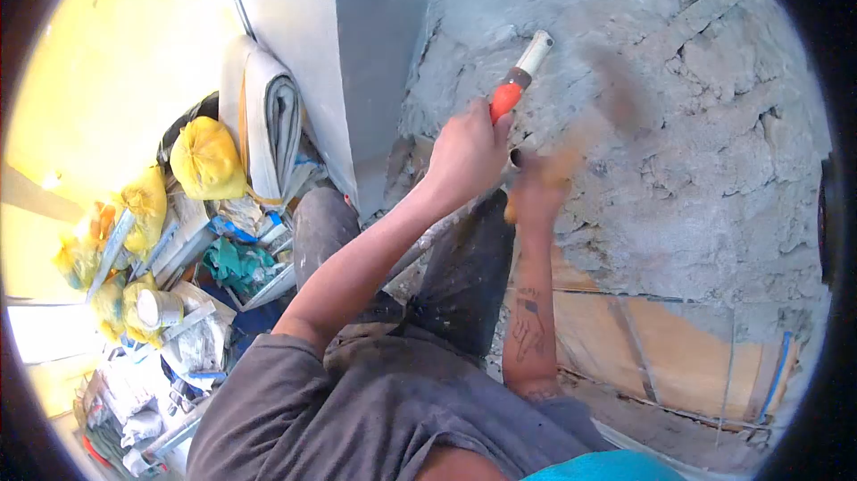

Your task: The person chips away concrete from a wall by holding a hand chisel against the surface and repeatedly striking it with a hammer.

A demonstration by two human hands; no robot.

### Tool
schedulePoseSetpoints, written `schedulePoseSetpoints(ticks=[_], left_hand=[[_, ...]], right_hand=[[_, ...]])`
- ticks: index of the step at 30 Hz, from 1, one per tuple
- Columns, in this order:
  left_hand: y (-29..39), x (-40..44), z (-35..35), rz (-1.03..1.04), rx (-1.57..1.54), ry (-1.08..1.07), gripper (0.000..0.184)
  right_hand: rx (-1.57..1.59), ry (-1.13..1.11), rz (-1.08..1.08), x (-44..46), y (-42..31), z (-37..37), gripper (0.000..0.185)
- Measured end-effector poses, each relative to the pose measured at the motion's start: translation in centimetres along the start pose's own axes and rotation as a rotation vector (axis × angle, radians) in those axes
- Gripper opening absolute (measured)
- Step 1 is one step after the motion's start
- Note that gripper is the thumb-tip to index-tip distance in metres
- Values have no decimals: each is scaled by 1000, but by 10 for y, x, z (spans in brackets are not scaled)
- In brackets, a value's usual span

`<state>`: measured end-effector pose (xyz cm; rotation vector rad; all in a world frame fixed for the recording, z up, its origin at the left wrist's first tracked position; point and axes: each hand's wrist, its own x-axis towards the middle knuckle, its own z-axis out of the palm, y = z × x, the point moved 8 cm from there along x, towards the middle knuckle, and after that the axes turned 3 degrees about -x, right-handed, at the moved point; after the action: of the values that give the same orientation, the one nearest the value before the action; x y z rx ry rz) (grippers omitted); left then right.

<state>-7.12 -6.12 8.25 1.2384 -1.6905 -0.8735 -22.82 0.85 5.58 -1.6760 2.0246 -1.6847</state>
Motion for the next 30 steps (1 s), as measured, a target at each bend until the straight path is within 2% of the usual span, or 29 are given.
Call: schedulePoseSetpoints(ticks=[1,3,5,8,10,11,13,14,16,18,21,23,24,26,27,28,30], left_hand=[[1,-4,1,12,2,4,37],[-2,-4,-3,-13,10,-7,37],[-6,-6,-2,-49,14,-26,37],[-5,1,-4,-25,31,-18,37],[-6,-1,-2,-37,38,-38,38],[-6,-2,0,-44,34,-43,38],[-5,-1,1,-58,8,-38,38],[-5,-1,1,-59,6,-39,38],[-4,-3,-1,-38,-14,-26,38],[-9,-9,2,-50,9,-36,38],[-7,-6,-1,-50,44,-36,38],[-6,1,-3,-49,53,-28,38],[-6,-1,-1,-44,44,-25,37],[-8,-1,2,-49,35,-21,37],[-8,-1,4,-51,26,-21,36],[-7,-2,5,-49,17,-18,36],[-6,0,3,-42,12,-6,35]], right_hand=[[-3,-7,4,-5,-1,-5,32],[95,-192,623,-18,22,-6,37],[124,-135,608,-13,6,-36,42],[210,-68,475,7,-31,-67,37],[645,114,315,10,-58,-88,29],[638,113,320,11,-51,-85,29],[988,73,-31,19,-41,-72,21],[859,186,157,3,13,-41,23],[724,277,336,-10,35,-13,25],[156,-296,631,-20,29,9,29],[51,-191,494,4,-21,-46,32],[222,28,410,12,-44,-86,33],[214,23,412,19,-51,-91,33],[754,181,5,34,-86,-108,33],[750,180,9,30,-60,-89,33],[655,229,-166,19,-25,-65,33],[298,-43,164,15,-8,-12,34]])
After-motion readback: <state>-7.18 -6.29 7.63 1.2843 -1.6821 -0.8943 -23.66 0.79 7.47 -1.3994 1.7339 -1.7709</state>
